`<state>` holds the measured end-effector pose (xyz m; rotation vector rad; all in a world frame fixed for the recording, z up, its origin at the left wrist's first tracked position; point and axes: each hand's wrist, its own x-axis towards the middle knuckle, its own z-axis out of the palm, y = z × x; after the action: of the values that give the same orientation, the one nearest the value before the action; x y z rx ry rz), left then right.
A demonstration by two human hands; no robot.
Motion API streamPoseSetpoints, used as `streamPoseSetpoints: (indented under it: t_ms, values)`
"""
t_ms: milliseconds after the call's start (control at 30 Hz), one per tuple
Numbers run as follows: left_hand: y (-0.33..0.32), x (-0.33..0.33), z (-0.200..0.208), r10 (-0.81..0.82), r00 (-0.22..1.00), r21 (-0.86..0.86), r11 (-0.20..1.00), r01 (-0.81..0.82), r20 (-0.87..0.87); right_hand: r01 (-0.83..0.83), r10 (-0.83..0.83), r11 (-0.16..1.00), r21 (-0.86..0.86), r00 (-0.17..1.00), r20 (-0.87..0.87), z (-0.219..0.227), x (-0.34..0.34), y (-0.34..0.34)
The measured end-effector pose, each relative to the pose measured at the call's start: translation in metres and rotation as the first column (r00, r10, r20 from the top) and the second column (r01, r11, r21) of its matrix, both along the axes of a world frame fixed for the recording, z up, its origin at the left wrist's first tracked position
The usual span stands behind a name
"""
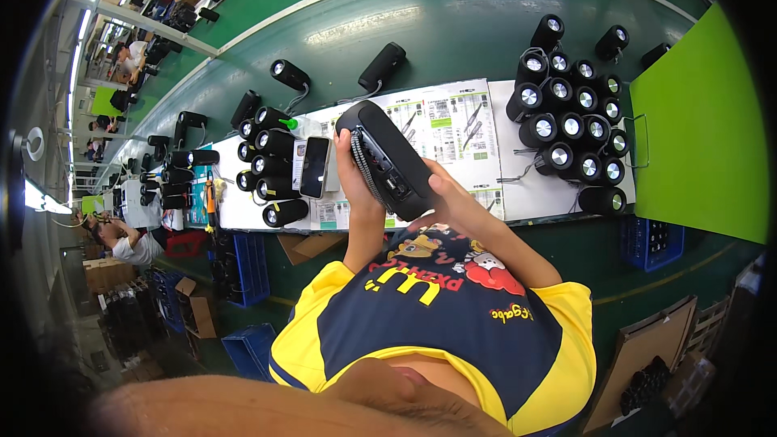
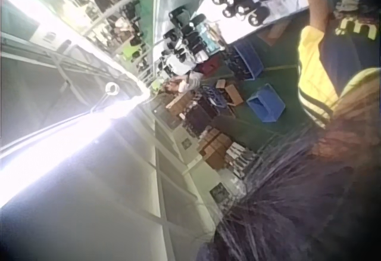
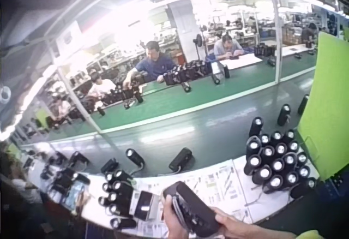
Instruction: Assembling and inspecting electronic components on a production line.
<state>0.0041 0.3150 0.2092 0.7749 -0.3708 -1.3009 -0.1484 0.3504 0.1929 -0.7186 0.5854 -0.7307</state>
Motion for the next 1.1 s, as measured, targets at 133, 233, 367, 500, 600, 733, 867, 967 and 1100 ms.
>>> streamPoseSetpoints:
  t_ms: [133,233,367,500,600,733,867,967,1100]
  values:
    - [0.002,0.0,0.002,-0.008,0.999,-0.048,0.999,0.01,0.039,-0.013,-0.009,0.994,0.111,0.981,0.196,0.0,0.006,-0.002]
    - [0.002,0.004,0.002,-0.028,1.0,-0.074,0.997,0.028,0.007,-0.079,0.051,0.992,0.1,0.965,0.257,-0.003,0.002,-0.003]
    - [0.005,0.012,0.0,-0.048,0.999,-0.086,0.995,0.048,0.008,0.153,-0.28,0.875,-0.46,0.934,-0.22,0.005,0.005,0.0]
    - [0.01,0.015,-0.015,-0.131,0.988,-0.148,0.982,0.119,-0.077,0.093,-0.329,0.764,-0.638,0.908,-0.261,-0.009,0.0,-0.002]
    - [0.012,0.014,-0.023,-0.248,0.926,-0.239,0.954,0.183,-0.285,0.119,-0.116,0.993,-0.015,0.988,0.102,-0.011,-0.001,-0.003]
    - [0.008,0.004,-0.027,-0.372,0.871,-0.331,0.906,0.265,-0.321,-0.112,0.074,0.987,0.119,0.954,0.29,-0.016,-0.005,-0.001]
    - [0.004,0.003,-0.047,-0.266,0.961,-0.155,0.955,0.252,-0.078,0.058,-0.156,0.929,-0.365,0.957,-0.244,0.0,-0.016,-0.012]
    - [0.006,-0.008,-0.048,-0.355,0.928,-0.058,0.935,0.35,-0.111,-0.056,-0.613,0.559,-0.827,0.643,-0.458,0.028,-0.023,-0.022]
    - [0.007,-0.021,-0.055,-0.532,0.405,-0.238,0.776,0.584,-0.744,-0.093,-0.819,0.232,-0.968,0.518,-0.246,0.052,-0.017,-0.032]
